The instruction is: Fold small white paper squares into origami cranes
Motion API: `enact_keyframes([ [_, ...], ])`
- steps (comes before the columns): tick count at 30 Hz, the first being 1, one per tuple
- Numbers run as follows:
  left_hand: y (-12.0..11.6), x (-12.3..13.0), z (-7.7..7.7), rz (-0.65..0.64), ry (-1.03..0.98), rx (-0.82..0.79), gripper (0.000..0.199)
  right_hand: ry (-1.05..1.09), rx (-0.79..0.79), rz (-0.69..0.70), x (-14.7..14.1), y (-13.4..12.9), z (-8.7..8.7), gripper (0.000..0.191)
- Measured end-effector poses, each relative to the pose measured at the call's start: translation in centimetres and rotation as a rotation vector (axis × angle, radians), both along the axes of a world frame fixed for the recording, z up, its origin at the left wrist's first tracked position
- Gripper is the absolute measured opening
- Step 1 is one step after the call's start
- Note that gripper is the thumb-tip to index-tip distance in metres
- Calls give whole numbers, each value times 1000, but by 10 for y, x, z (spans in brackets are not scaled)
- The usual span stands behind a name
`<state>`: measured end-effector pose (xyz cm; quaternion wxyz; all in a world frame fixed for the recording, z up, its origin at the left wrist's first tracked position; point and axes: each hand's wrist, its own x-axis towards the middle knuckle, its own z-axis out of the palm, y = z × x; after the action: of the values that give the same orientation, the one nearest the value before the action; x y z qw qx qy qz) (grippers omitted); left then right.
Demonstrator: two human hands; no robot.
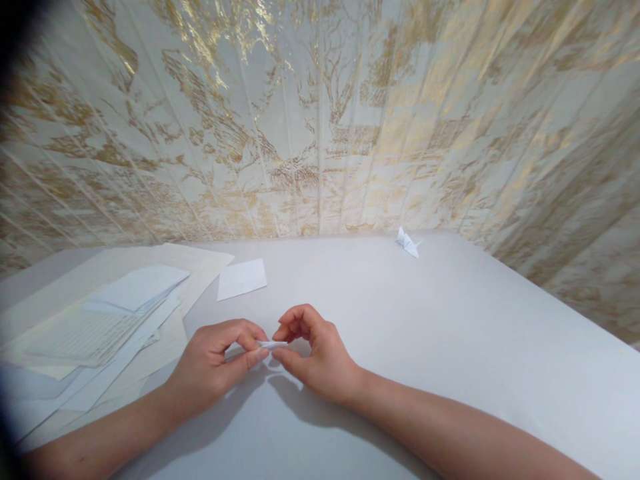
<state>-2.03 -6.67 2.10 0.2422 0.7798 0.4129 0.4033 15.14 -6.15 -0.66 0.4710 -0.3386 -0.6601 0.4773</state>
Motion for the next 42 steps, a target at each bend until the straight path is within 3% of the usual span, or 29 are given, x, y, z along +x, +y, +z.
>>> enact_keyframes([
  [7,-2,1,-3,-2,-16,-3,18,37,-14,-12,-1,-2,-2,20],
  [14,-1,3,-3,75,-41,-175,16,52,-6,-40,-2,0,-1,16],
  [19,0,3,-5,118,-70,-235,8,-84,124,-54,1,2,-1,6],
  [24,-2,3,-10,116,-83,-231,19,-190,309,-43,4,2,2,8],
  [33,-3,5,-9,159,-39,-181,16,-274,180,-86,1,1,2,9],
  [42,-2,8,-2,156,-155,-347,9,-342,280,-76,2,-2,10,15],
])
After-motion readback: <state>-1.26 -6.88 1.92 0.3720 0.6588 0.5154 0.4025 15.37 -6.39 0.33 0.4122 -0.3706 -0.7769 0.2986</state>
